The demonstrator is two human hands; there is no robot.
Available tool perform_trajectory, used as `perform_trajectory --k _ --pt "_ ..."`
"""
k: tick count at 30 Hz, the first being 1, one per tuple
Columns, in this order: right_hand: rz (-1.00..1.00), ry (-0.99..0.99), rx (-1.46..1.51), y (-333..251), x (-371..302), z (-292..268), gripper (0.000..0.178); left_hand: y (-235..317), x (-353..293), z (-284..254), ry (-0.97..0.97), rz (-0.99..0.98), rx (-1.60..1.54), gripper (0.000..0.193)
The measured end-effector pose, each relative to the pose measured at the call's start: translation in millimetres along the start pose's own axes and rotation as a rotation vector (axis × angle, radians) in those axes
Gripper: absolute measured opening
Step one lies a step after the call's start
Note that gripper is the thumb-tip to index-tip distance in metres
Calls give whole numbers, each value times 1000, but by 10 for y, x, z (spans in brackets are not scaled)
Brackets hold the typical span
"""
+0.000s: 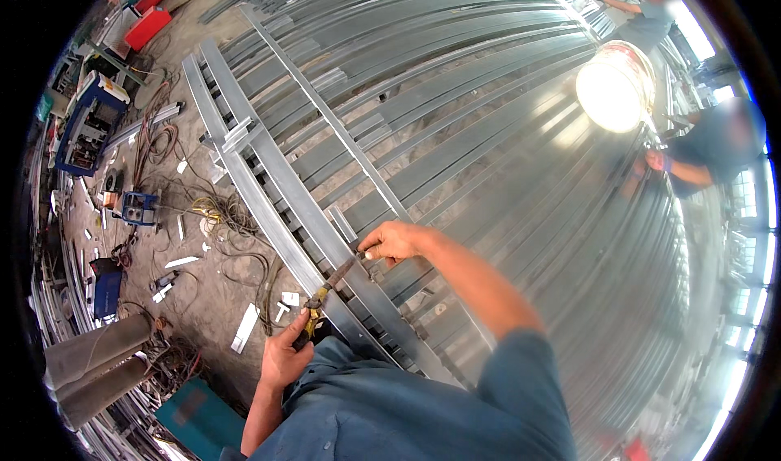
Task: The person welds metal frame components using a handheld welding torch, creating bright sparks as they join metal pieces. They move along the frame, welding different sections while other workers are visible in the background.
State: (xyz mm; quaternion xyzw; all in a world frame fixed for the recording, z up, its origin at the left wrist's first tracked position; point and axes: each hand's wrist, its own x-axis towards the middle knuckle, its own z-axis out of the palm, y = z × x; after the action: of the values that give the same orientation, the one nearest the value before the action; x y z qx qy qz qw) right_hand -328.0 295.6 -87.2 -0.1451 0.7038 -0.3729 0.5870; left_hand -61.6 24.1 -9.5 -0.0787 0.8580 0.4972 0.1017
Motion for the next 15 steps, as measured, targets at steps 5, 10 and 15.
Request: perform_trajectory --k 5,10,15 --pt "31 -1 -38 -83 -23 -1 46 9 -9 -2 5 11 33 71" --pt "33 6 -8 -71 -26 11 44 26 -13 1 -2 -7 17 70" --pt "28 14 -37 -90 -30 10 45 26 -18 5 -6 -22 8 70"
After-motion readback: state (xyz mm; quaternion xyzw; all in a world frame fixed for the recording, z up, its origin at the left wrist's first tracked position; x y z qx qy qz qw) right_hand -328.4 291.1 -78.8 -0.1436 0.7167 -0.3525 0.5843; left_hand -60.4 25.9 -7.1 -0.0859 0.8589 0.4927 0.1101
